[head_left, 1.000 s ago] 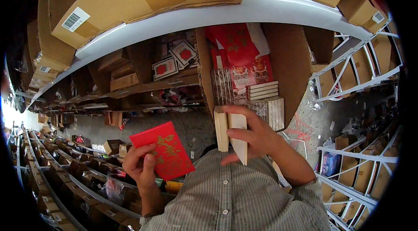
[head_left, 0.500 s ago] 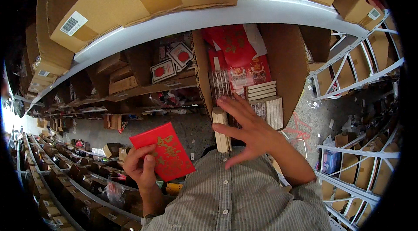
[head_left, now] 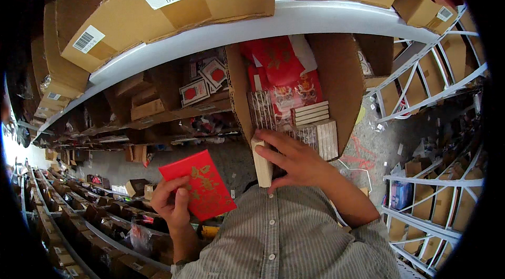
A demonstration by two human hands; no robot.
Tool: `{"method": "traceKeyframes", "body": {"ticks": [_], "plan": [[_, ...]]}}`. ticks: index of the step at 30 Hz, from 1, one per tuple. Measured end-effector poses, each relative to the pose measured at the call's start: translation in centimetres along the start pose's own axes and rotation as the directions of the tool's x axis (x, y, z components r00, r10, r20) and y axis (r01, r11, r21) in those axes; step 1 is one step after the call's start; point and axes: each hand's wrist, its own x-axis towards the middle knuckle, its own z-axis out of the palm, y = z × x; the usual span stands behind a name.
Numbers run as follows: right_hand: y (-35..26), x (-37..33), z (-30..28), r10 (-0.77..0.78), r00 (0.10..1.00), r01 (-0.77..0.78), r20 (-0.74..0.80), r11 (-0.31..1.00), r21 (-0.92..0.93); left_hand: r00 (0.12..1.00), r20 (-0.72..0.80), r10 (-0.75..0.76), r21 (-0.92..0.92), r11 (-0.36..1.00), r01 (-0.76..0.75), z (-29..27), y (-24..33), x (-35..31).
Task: The person assembles red envelopes by inserting white paper inserts into them. They repeatedly pick up a red envelope, open it, insert a white paper, and place the envelope back into a box on a shelf.
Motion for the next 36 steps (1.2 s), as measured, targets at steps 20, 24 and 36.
{"method": "traceKeyframes", "body": {"ticks": [20,24,36], "plan": [[7.7,10.4,-6.8,0.682,0.641,-0.767,-0.352,0.542,-0.344,0.998,-0.050,-0.045,-0.082,0.996,0.041,-0.4,-1.4,-0.4],[11.0,10.2,-5.2,0.641,0.626,-0.779,-0.444,0.529,-0.335,0.992,-0.019,-0.126,-0.127,0.984,0.122,-1.1,-1.9,-0.4],[9.0,9.4,-5.9,0.417,0.576,-0.655,-0.703,0.750,-0.093,0.993,0.081,-0.086,-0.122,0.988,0.095,-2.1,-5.5,2.3]]}}
